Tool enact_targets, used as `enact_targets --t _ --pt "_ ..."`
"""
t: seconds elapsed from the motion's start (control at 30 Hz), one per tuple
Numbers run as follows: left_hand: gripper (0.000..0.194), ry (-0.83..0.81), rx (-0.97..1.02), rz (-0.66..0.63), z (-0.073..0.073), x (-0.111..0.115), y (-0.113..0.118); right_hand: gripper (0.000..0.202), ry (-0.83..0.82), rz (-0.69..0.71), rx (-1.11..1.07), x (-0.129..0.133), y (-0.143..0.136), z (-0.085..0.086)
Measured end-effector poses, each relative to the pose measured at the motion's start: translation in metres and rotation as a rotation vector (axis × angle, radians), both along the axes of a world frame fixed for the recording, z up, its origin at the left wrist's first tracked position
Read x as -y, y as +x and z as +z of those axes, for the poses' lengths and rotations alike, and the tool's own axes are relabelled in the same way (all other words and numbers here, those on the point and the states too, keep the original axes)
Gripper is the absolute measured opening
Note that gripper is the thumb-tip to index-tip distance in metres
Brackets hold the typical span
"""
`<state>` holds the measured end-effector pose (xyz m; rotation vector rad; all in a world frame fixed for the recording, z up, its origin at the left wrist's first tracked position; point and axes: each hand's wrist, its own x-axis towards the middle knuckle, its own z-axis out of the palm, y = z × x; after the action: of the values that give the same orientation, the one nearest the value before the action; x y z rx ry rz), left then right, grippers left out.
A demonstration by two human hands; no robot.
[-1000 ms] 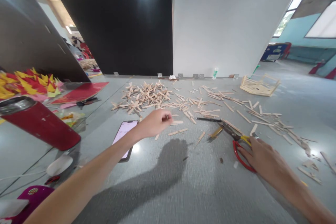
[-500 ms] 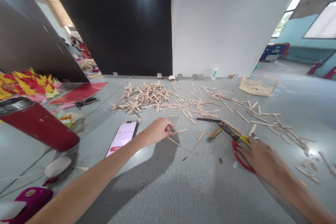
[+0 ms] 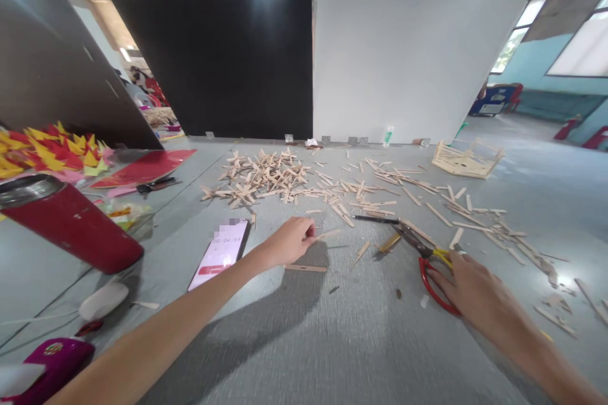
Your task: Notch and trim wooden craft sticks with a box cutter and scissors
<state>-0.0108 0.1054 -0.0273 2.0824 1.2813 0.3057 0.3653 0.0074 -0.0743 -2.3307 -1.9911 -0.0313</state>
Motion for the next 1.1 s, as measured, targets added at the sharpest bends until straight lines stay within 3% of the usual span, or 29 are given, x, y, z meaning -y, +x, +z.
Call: enact_targets --t 0.1,0.23,0.4,0.67,0.93,1.03,1.1 --pt "0.014 -0.036 0.158 0.010 0.026 0.010 0.002 0.031 0.023 0.006 -0.009 0.000 0.000 -0.001" --pt "0.013 -0.015 0.365 0.026 0.066 0.035 0.004 0.031 0.064 0.028 -0.038 0.001 0.000 -0.004" --pt "0.007 0.051 0.627 0.048 0.092 0.063 0.003 0.033 0.191 -0.013 -0.067 0.005 -0.006 -0.005" --pt "0.004 0.069 0.685 0.038 0.105 0.082 0.001 0.048 0.253 -0.059 -0.234 0.012 -0.036 0.011" --pt "0.002 0.102 0.671 0.040 0.104 0.081 -0.001 0.039 0.153 0.073 -0.287 0.011 -0.045 0.008" --pt "0.002 0.279 0.633 0.062 0.099 0.079 0.000 0.034 0.118 0.111 -0.294 0.011 -0.044 0.008" --pt "0.011 0.580 0.600 0.049 0.094 0.077 -0.001 0.035 0.115 0.139 -0.306 0.012 -0.044 0.008"
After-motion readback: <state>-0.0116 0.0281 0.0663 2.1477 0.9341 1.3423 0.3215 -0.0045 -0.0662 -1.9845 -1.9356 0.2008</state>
